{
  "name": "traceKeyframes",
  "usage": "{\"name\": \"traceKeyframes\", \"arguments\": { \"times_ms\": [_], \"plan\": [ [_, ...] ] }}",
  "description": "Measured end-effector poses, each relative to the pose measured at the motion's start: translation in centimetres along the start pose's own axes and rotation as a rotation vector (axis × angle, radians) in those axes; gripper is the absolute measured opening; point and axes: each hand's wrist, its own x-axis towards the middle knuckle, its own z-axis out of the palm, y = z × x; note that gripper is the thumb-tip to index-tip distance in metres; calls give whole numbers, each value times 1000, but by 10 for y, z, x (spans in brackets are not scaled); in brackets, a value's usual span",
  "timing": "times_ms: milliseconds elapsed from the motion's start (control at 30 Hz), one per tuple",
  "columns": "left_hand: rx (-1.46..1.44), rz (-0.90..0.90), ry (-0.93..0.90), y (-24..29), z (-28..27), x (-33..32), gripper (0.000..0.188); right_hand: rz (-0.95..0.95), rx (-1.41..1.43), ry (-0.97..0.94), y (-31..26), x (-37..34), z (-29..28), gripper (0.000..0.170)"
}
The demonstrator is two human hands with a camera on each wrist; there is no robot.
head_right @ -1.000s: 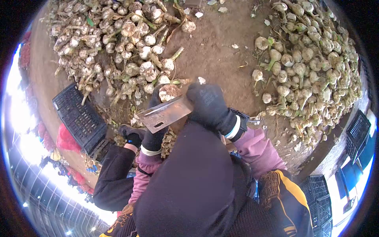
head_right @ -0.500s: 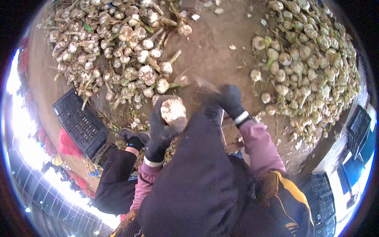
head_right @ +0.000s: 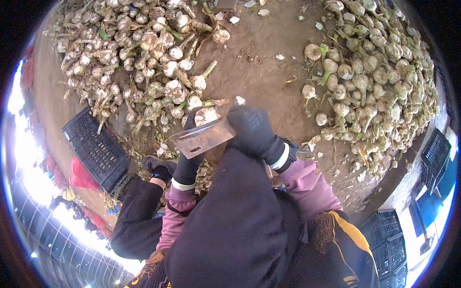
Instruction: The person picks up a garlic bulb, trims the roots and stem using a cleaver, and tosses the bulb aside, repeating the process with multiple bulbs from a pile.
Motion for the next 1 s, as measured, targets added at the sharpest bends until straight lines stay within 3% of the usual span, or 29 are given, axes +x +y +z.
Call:
{"name": "traceKeyframes", "arguments": {
  "times_ms": [133, 200, 233, 300, 400, 433, 500, 533, 567, 600, 700, 767, 800, 900, 967, 1000],
  "plan": [
    [-496, -237, 131, 11, 14, 5, 62, -28, -8, -61, -7, 4, -11, 25],
    [-165, -145, 46, -2, 3, 0, 62, -61, -38, -90, -4, 6, -12, 26],
    [246, 16, -83, -32, -18, -13, 62, -76, -53, -104, -2, 6, -13, 26],
    [451, 90, -123, -42, -25, -18, 62, -1, -19, -29, 19, 0, -1, 27],
    [-103, -180, 167, 32, 25, -6, 61, 146, -66, 12, 42, -7, 13, 28],
    [-38, -144, 132, 38, 29, -1, 60, 206, -99, 16, 49, -11, 17, 29],
    [93, -85, 77, 41, 30, 6, 59, 129, -49, 87, 51, -18, 25, 34],
    [429, -4, -73, 22, 11, 8, 55, 77, -9, 105, 42, -18, 23, 35],
    [408, 47, -31, 2, 7, 1, 54, 28, 27, 130, 31, -19, 17, 36],
    [386, 105, 8, -14, 3, -5, 53, 29, -64, -20, 8, -10, -2, 34],
    [523, 256, 115, 1, 15, -4, 53, 86, -5, -18, 5, -3, 3, 34],
    [1023, 481, 111, 1, 12, -5, 58, 70, 7, 20, 4, -2, 6, 33],
    [1057, 431, 123, -7, 9, -7, 60, 66, 10, 39, 5, -2, 7, 32],
    [932, 209, 211, -4, 16, -8, 61, 175, -67, 66, 29, -12, 33, 28],
    [549, -27, 313, 57, 54, 7, 57, 540, 15, -10, 46, -24, 35, 26],
    [608, 135, 325, 50, 50, 6, 61, 714, 61, -52, 51, -23, 36, 26]
  ]
}}
